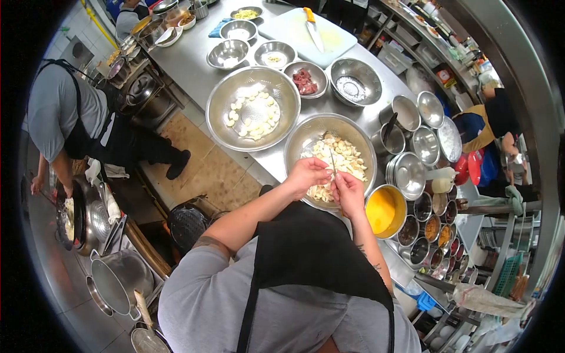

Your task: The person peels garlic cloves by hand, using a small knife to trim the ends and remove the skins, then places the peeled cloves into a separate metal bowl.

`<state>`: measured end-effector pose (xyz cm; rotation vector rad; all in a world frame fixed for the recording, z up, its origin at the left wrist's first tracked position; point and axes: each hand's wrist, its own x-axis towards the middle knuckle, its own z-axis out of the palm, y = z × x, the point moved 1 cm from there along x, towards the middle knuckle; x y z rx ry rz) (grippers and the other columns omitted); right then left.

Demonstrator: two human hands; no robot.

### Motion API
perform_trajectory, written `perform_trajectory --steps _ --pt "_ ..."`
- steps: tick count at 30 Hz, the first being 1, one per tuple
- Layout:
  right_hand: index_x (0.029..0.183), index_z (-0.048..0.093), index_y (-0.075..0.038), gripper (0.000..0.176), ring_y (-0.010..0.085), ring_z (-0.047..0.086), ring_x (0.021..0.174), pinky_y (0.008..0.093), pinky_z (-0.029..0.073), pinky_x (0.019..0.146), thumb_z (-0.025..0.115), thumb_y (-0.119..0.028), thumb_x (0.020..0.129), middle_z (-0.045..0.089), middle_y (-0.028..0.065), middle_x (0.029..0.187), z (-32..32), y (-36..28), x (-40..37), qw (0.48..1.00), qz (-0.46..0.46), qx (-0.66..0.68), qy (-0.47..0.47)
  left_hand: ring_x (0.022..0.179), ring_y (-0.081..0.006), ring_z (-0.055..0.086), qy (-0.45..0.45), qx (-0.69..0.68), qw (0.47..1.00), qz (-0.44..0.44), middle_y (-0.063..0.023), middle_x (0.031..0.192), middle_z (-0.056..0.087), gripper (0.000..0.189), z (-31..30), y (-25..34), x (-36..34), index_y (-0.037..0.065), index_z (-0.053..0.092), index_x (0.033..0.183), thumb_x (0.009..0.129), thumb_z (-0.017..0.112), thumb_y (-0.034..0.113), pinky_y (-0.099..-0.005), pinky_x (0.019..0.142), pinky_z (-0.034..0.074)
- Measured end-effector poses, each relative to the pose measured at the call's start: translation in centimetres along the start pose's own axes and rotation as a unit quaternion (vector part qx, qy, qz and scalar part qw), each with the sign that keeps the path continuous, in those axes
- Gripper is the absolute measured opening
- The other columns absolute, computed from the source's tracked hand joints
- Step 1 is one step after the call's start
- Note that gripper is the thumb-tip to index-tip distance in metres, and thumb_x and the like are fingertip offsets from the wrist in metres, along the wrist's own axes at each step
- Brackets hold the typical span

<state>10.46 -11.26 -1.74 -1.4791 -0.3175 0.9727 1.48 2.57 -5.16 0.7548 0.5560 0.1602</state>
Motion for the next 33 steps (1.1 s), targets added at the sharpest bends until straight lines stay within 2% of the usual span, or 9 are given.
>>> perform_trajectory --steps 5,15,18,21,24,25,27,31,33 --pt "0.111 0.065 -0.002 0.021 0.0044 0.043 0.047 0.0191 0.033 0.043 0.055 -0.015 0.098 0.056 -0.0015 0.067 0.1 -0.2 -0.3 1.0 0.004 0.004 0.023 0.084 -0.0165 0.065 -0.015 0.015 1.0 0.011 -0.0085 0.093 0.067 0.016 0.4 0.3 -0.3 0.001 0.061 0.099 0.086 0.069 0.004 -0.0278 0.071 0.054" --pt "0.105 0.063 -0.004 0.022 0.0056 0.037 0.044 0.0198 0.028 0.039 0.05 -0.021 0.1 0.053 -0.0001 0.066 0.3 -1.1 -0.9 0.995 0.049 0.085 -0.016 0.082 -0.0153 0.066 -0.023 0.025 0.999 0.03 -0.0083 0.091 0.066 0.016 0.4 0.1 -0.4 0.0 0.06 0.102 0.088 0.067 0.005 -0.0258 0.068 0.054" --pt "0.105 0.063 -0.003 0.024 0.0064 0.039 0.044 0.0204 0.029 0.038 0.05 -0.022 0.101 0.055 0.0011 0.068 0.6 -1.6 -1.0 0.99 0.055 0.13 -0.006 0.08 -0.0143 0.065 0.004 0.088 0.994 0.069 -0.0085 0.092 0.066 0.017 0.9 0.6 -0.7 -0.001 0.061 0.103 0.089 0.066 0.007 -0.0252 0.066 0.054" --pt "0.11 0.064 -0.002 0.026 0.0073 0.044 0.044 0.0208 0.031 0.038 0.051 -0.022 0.1 0.059 0.0029 0.071 0.3 -0.8 -0.2 0.999 0.006 0.045 -0.005 0.079 -0.0136 0.065 0.019 0.138 0.989 0.045 -0.0087 0.095 0.067 0.024 1.0 1.3 -1.2 -0.003 0.062 0.109 0.09 0.066 0.01 -0.0251 0.065 0.054" --pt "0.11 0.062 0.0 0.027 0.0095 0.046 0.043 0.0214 0.035 0.04 0.051 -0.023 0.1 0.062 0.0056 0.071 0.4 -0.4 0.1 0.999 -0.017 -0.043 0.023 0.08 -0.0129 0.064 0.013 0.112 0.992 0.047 -0.0085 0.097 0.067 0.031 0.9 0.9 -1.0 -0.005 0.06 0.116 0.09 0.066 0.012 -0.0257 0.068 0.054" --pt "0.117 0.063 -0.001 0.028 0.0082 0.046 0.044 0.0207 0.035 0.04 0.053 -0.021 0.1 0.061 0.0041 0.07 0.4 -0.3 0.2 0.997 -0.024 -0.062 0.028 0.081 -0.0127 0.064 0.003 0.108 0.992 0.061 -0.0083 0.097 0.068 0.032 0.9 0.7 -1.1 -0.005 0.06 0.116 0.09 0.066 0.012 -0.0257 0.068 0.054" --pt "0.118 0.064 -0.003 0.027 0.0059 0.046 0.048 0.0198 0.036 0.043 0.054 -0.019 0.099 0.06 0.0017 0.07 0.2 -0.3 0.3 0.995 -0.032 -0.094 0.014 0.082 -0.0125 0.064 -0.016 0.099 0.991 0.089 -0.0079 0.097 0.068 0.033 0.7 0.6 -1.2 -0.005 0.06 0.117 0.089 0.067 0.012 -0.0257 0.07 0.053" --pt "0.117 0.065 -0.003 0.026 0.0035 0.046 0.052 0.0183 0.036 0.047 0.055 -0.017 0.098 0.059 -0.001 0.068 0.3 -0.8 0.0 0.994 -0.042 -0.103 0.002 0.083 -0.0119 0.063 -0.044 0.094 0.992 0.069 -0.0074 0.096 0.068 0.031 0.1 0.6 -0.8 -0.004 0.061 0.115 0.088 0.067 0.011 -0.0253 0.072 0.052" --pt "0.117 0.065 -0.002 0.027 0.0044 0.045 0.049 0.0194 0.035 0.044 0.054 -0.019 0.099 0.058 -0.0002 0.066 -0.1 0.0 0.5 0.989 -0.079 -0.125 0.01 0.083 -0.0121 0.063 -0.047 0.097 0.993 0.054 -0.0073 0.096 0.067 0.031 0.0 0.8 -0.8 -0.003 0.061 0.115 0.088 0.068 0.01 -0.0252 0.071 0.052"
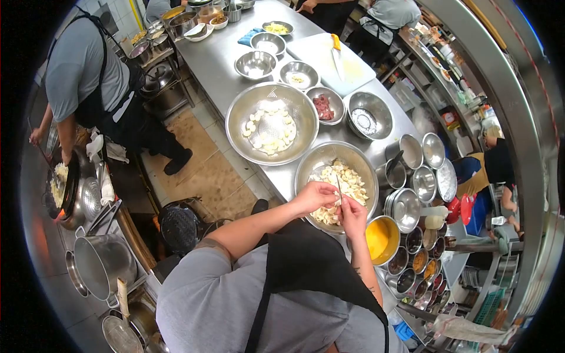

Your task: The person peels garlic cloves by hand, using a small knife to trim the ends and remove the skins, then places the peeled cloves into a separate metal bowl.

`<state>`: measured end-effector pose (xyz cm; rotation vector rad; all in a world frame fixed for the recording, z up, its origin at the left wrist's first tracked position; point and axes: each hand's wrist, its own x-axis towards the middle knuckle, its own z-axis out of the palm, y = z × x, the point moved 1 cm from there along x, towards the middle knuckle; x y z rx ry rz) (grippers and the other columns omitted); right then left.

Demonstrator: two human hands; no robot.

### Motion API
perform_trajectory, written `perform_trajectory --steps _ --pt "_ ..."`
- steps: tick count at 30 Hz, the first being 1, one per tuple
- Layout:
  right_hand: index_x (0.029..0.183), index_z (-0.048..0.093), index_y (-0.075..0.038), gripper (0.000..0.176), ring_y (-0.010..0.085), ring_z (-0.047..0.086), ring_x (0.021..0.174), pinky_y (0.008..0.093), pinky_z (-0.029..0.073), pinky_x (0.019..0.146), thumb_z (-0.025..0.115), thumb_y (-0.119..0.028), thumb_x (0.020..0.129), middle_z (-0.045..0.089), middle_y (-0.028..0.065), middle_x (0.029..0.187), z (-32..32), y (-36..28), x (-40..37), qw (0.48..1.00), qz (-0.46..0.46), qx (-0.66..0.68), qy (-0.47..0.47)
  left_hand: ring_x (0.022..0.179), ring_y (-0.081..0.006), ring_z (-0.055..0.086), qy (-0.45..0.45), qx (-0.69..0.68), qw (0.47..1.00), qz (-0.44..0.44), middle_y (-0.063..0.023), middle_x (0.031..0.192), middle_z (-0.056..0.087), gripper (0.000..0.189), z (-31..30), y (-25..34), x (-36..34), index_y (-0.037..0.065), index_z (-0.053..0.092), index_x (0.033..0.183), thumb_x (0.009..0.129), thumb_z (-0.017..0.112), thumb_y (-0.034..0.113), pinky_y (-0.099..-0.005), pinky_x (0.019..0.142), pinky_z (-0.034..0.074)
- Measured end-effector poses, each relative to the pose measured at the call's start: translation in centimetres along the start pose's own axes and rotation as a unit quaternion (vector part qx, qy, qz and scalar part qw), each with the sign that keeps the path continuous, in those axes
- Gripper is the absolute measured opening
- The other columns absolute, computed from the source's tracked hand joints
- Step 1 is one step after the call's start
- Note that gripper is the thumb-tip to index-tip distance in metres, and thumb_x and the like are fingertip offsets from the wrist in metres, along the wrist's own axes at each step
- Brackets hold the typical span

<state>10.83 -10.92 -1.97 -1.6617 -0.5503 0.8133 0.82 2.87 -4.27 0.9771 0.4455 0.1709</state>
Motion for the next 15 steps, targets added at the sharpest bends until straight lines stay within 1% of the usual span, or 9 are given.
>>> perform_trajectory --steps 1,4,6,8,10,12,13,15 --pt "0.116 0.065 -0.002 0.028 0.0049 0.044 0.047 0.0199 0.034 0.042 0.054 -0.02 0.099 0.057 0.0001 0.066 -0.1 0.4 0.2 1.0 -0.018 -0.011 0.005 0.083 -0.0121 0.063 -0.006 0.0 1.0 0.002 -0.0071 0.096 0.067 0.031 -0.1 0.0 0.0 -0.003 0.061 0.115 0.087 0.068 0.01 -0.0254 0.071 0.052" --pt "0.115 0.065 -0.002 0.027 0.0039 0.044 0.047 0.0198 0.034 0.043 0.055 -0.02 0.099 0.057 0.0003 0.064 -0.6 0.9 0.6 0.997 -0.021 -0.017 0.075 0.082 -0.0122 0.063 -0.024 -0.004 1.0 0.014 -0.0065 0.095 0.066 0.032 -0.2 0.2 -0.1 -0.002 0.061 0.115 0.087 0.069 0.01 -0.0257 0.071 0.052" --pt "0.105 0.067 -0.001 0.026 0.0044 0.044 0.046 0.0204 0.034 0.043 0.054 -0.022 0.099 0.057 0.0008 0.062 -0.9 0.5 0.9 0.996 0.0 -0.02 0.085 0.081 -0.012 0.063 -0.037 -0.009 0.999 0.031 -0.0061 0.094 0.066 0.033 -0.4 0.5 -0.2 -0.001 0.061 0.116 0.086 0.069 0.01 -0.0258 0.071 0.052" --pt "0.094 0.066 -0.001 0.029 0.0053 0.043 0.045 0.0213 0.034 0.043 0.053 -0.026 0.099 0.056 0.0012 0.06 -1.3 0.8 0.9 0.995 0.035 -0.043 0.081 0.081 -0.0115 0.063 -0.021 -0.009 0.999 0.037 -0.0063 0.095 0.066 0.034 -0.4 0.7 -0.5 0.0 0.06 0.117 0.086 0.069 0.01 -0.0256 0.071 0.051" --pt "0.08 0.064 -0.002 0.037 0.0066 0.043 0.044 0.0226 0.034 0.042 0.051 -0.03 0.1 0.055 0.0014 0.058 -1.7 1.8 1.0 0.991 0.083 -0.086 0.059 0.082 -0.0114 0.063 -0.012 -0.009 0.999 0.037 -0.0069 0.097 0.066 0.035 -0.4 0.8 -0.8 0.0 0.059 0.119 0.087 0.069 0.01 -0.0254 0.071 0.051" --pt "0.07 0.062 -0.002 0.044 0.0085 0.044 0.047 0.0253 0.035 0.047 0.05 -0.034 0.099 0.054 0.0015 0.056 -1.8 2.0 1.0 0.984 0.129 -0.112 0.053 0.084 -0.0117 0.063 -0.01 -0.005 0.999 0.033 -0.0081 0.101 0.066 0.036 -0.8 1.1 -0.5 0.001 0.058 0.121 0.087 0.069 0.009 -0.0253 0.07 0.051" --pt "0.066 0.061 -0.002 0.048 0.0095 0.045 0.049 0.0267 0.036 0.049 0.049 -0.035 0.099 0.054 0.0016 0.055 -1.5 1.8 1.0 0.979 0.153 -0.125 0.05 0.085 -0.0121 0.064 -0.02 -0.026 0.999 0.018 -0.0082 0.103 0.066 0.037 -0.9 1.2 -0.4 0.002 0.058 0.121 0.087 0.068 0.009 -0.0253 0.071 0.051" --pt "0.065 0.06 -0.003 0.049 0.0103 0.045 0.049 0.0274 0.037 0.05 0.049 -0.036 0.098 0.052 0.0021 0.055 -1.3 1.6 0.8 0.975 0.175 -0.127 0.041 0.088 -0.0129 0.064 -0.038 -0.068 0.997 -0.017 -0.0085 0.107 0.065 0.038 -1.1 1.2 -0.6 0.003 0.057 0.123 0.086 0.068 0.007 -0.0254 0.072 0.051"
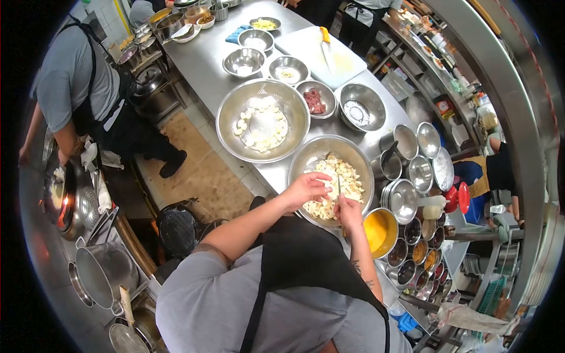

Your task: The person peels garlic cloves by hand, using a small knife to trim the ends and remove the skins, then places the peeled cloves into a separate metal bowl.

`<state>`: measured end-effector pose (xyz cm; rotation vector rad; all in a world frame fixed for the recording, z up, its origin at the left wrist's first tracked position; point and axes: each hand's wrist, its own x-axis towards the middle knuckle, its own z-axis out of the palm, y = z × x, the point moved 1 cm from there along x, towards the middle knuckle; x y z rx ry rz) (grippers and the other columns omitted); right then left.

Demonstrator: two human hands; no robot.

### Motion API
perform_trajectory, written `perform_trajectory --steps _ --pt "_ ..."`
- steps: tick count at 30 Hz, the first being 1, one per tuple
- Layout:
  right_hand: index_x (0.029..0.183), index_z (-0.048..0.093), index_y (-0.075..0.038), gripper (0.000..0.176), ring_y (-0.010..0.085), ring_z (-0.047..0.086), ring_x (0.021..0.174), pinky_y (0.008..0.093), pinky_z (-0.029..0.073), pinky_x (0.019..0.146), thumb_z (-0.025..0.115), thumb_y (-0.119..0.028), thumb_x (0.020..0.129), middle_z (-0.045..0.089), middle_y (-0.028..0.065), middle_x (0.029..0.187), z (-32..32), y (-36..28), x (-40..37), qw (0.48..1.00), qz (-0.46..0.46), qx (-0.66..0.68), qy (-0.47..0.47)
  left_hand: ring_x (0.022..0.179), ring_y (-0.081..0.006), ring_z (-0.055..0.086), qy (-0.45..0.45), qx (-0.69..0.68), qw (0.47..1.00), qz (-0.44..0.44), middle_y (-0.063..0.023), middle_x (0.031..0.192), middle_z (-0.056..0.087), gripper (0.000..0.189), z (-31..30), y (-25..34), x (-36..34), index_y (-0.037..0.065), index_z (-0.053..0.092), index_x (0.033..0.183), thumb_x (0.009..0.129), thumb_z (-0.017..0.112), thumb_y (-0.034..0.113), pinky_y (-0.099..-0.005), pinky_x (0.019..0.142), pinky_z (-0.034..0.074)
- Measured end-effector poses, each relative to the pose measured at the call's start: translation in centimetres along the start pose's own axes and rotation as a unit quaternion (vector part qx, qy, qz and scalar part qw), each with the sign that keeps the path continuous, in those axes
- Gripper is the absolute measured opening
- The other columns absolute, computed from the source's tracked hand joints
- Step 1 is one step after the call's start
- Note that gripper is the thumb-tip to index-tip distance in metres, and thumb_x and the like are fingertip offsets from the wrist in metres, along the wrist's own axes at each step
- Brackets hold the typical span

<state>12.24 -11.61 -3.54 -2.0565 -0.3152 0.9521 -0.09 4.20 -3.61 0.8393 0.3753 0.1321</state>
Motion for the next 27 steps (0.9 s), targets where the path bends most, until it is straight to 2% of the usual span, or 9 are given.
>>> perform_trajectory --steps 3,6,10,13,17,19,22,25,27 --pt "0.063 0.058 -0.003 0.049 0.0109 0.046 0.047 0.0278 0.036 0.047 0.049 -0.036 0.098 0.053 0.0025 0.056 0.0 0.8 0.4 1.0 0.011 -0.011 -0.023 0.089 -0.0136 0.064 -0.003 0.008 1.0 0.016 -0.0082 0.11 0.063 0.039 -0.2 0.2 -0.3 0.002 0.055 0.125 0.088 0.066 0.006 -0.0257 0.074 0.051" --pt "0.071 0.063 -0.002 0.039 0.0098 0.048 0.046 0.0261 0.036 0.043 0.055 -0.031 0.096 0.057 0.0028 0.06 -0.1 1.0 0.0 0.998 0.03 0.045 -0.031 0.091 -0.0146 0.064 0.003 0.01 1.0 0.018 -0.0091 0.111 0.062 0.04 -0.5 0.2 0.0 0.003 0.053 0.13 0.091 0.063 0.009 -0.0267 0.075 0.052" --pt "0.096 0.069 0.001 0.024 0.0078 0.051 0.046 0.0226 0.038 0.041 0.063 -0.023 0.093 0.063 0.0044 0.067 0.0 0.6 -0.6 0.995 0.0 0.096 0.0 0.093 -0.0157 0.064 0.01 -0.02 1.0 0.01 -0.0101 0.113 0.061 0.039 -1.1 0.2 0.5 0.004 0.054 0.131 0.094 0.061 0.011 -0.0275 0.077 0.053" --pt "0.116 0.064 0.001 0.031 0.0073 0.053 0.048 0.021 0.039 0.041 0.062 -0.021 0.093 0.066 0.0059 0.071 -0.1 0.6 -0.6 0.993 -0.033 0.116 0.014 0.093 -0.0159 0.064 0.011 -0.009 1.0 0.015 -0.0094 0.112 0.062 0.035 -1.3 0.3 0.2 0.005 0.056 0.129 0.095 0.059 0.011 -0.028 0.078 0.053" --pt "0.127 0.056 -0.002 0.036 0.0076 0.049 0.045 0.0216 0.038 0.039 0.057 -0.017 0.095 0.063 0.0039 0.07 -0.3 -0.9 -1.8 0.995 0.018 0.094 0.007 0.095 -0.0166 0.063 0.004 0.041 0.999 -0.009 -0.0094 0.111 0.062 0.034 -0.7 0.7 -0.1 0.004 0.056 0.127 0.094 0.059 0.008 -0.0289 0.078 0.053" --pt "0.13 0.055 -0.003 0.038 0.0073 0.048 0.046 0.0215 0.038 0.041 0.057 -0.017 0.095 0.062 0.0029 0.069 -0.3 0.7 -0.8 0.999 0.003 0.036 -0.024 0.095 -0.0168 0.063 -0.007 0.02 1.0 0.001 -0.0093 0.111 0.062 0.032 -0.5 0.5 0.0 0.003 0.056 0.125 0.093 0.06 0.007 -0.029 0.079 0.053" --pt "0.134 0.052 -0.004 0.041 0.0067 0.048 0.049 0.0208 0.038 0.045 0.056 -0.015 0.095 0.061 0.0014 0.069 -0.2 0.6 -1.2 1.0 -0.016 -0.002 -0.027 0.096 -0.0159 0.063 0.003 -0.076 0.996 -0.046 -0.0089 0.111 0.062 0.029 -0.1 0.7 0.1 0.002 0.058 0.121 0.092 0.06 0.005 -0.0286 0.078 0.053" --pt "0.138 0.049 -0.01 0.043 0.0065 0.049 0.05 0.0209 0.04 0.045 0.055 -0.012 0.096 0.064 0.0027 0.073 0.0 1.3 -1.8 0.994 -0.003 0.098 -0.038 0.095 -0.0158 0.062 0.002 -0.006 1.0 -0.026 -0.0084 0.109 0.062 0.029 -0.9 -0.4 0.8 0.002 0.058 0.12 0.091 0.06 0.003 -0.028 0.078 0.052" --pt "0.14 0.048 -0.015 0.042 0.0065 0.049 0.049 0.0216 0.041 0.043 0.052 -0.012 0.098 0.066 0.0046 0.075 0.0 0.6 -1.6 0.993 -0.014 0.116 -0.037 0.092 -0.0155 0.063 0.012 -0.02 1.0 -0.02 -0.0073 0.105 0.063 0.03 -1.0 -0.5 1.3 0.002 0.058 0.119 0.09 0.061 0.001 -0.0276 0.078 0.052"
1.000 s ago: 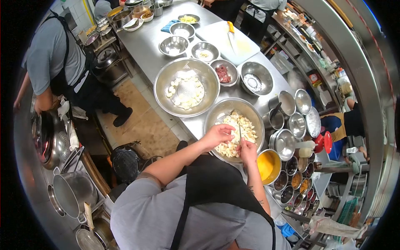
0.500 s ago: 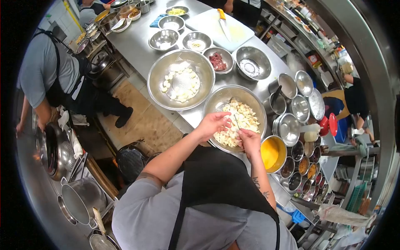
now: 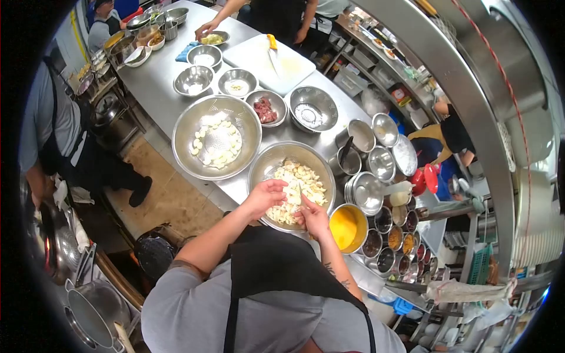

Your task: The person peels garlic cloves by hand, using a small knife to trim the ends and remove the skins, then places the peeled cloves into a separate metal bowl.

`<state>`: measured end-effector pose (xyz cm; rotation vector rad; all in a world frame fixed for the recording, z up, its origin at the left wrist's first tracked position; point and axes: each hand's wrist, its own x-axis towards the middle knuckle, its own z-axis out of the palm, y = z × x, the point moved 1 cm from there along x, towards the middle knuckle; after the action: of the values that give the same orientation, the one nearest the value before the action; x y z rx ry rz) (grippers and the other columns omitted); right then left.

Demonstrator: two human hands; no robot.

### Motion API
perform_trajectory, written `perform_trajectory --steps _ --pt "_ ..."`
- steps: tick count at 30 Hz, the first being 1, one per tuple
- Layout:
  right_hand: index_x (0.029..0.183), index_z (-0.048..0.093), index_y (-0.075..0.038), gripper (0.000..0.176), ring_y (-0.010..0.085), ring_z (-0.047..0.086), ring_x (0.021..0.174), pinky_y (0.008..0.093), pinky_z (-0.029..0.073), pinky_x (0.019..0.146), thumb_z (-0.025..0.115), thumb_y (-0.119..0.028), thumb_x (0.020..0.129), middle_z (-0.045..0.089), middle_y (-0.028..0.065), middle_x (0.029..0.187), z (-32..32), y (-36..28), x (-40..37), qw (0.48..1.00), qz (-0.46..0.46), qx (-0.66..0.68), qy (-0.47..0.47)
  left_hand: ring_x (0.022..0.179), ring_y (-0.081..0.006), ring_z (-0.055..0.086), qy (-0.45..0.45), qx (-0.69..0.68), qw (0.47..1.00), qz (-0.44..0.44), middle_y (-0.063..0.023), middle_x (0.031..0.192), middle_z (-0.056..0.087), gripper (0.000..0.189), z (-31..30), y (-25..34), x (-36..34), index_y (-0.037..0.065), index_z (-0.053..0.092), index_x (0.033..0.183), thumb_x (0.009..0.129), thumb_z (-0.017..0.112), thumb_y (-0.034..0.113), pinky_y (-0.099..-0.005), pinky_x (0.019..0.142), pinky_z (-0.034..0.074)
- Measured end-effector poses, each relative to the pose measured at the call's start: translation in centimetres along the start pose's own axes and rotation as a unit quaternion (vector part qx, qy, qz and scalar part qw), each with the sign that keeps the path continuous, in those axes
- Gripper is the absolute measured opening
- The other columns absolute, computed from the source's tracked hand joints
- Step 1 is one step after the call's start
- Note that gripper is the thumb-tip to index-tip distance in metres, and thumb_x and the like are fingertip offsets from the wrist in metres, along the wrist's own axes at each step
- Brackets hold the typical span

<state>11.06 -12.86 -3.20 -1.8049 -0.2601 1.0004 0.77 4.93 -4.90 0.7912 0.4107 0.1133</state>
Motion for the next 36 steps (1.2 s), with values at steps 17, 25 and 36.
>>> perform_trajectory --steps 17,25,36 --pt "0.114 0.066 -0.002 0.033 0.0064 0.05 0.05 0.0228 0.04 0.046 0.052 -0.027 0.098 0.061 0.0018 0.065 2.0 0.7 0.3 0.982 0.015 -0.113 0.153 0.088 -0.0159 0.063 -0.059 0.031 0.996 -0.061 -0.0083 0.102 0.062 0.026 -1.2 -0.5 1.2 0.001 0.058 0.116 0.09 0.064 0.005 -0.028 0.075 0.053" --pt "0.128 0.06 -0.005 0.037 0.0059 0.055 0.066 0.0228 0.045 0.064 0.061 -0.013 0.092 0.065 0.0009 0.072 3.9 0.6 -0.8 0.98 -0.059 -0.023 0.191 0.092 -0.0158 0.063 -0.093 0.001 0.992 -0.081 -0.0051 0.1 0.064 0.028 -1.3 2.8 1.3 0.003 0.056 0.12 0.092 0.06 0.004 -0.029 0.077 0.051" --pt "0.13 0.056 -0.001 0.035 0.0057 0.053 0.068 0.021 0.044 0.064 0.054 -0.011 0.097 0.06 0.0 0.078 7.3 -1.2 -3.6 0.947 -0.173 0.153 0.224 0.096 -0.0162 0.063 -0.123 -0.003 0.979 -0.165 -0.0044 0.107 0.065 0.017 -1.2 3.9 2.2 0.009 0.058 0.112 0.095 0.058 0.011 -0.0278 0.077 0.05"
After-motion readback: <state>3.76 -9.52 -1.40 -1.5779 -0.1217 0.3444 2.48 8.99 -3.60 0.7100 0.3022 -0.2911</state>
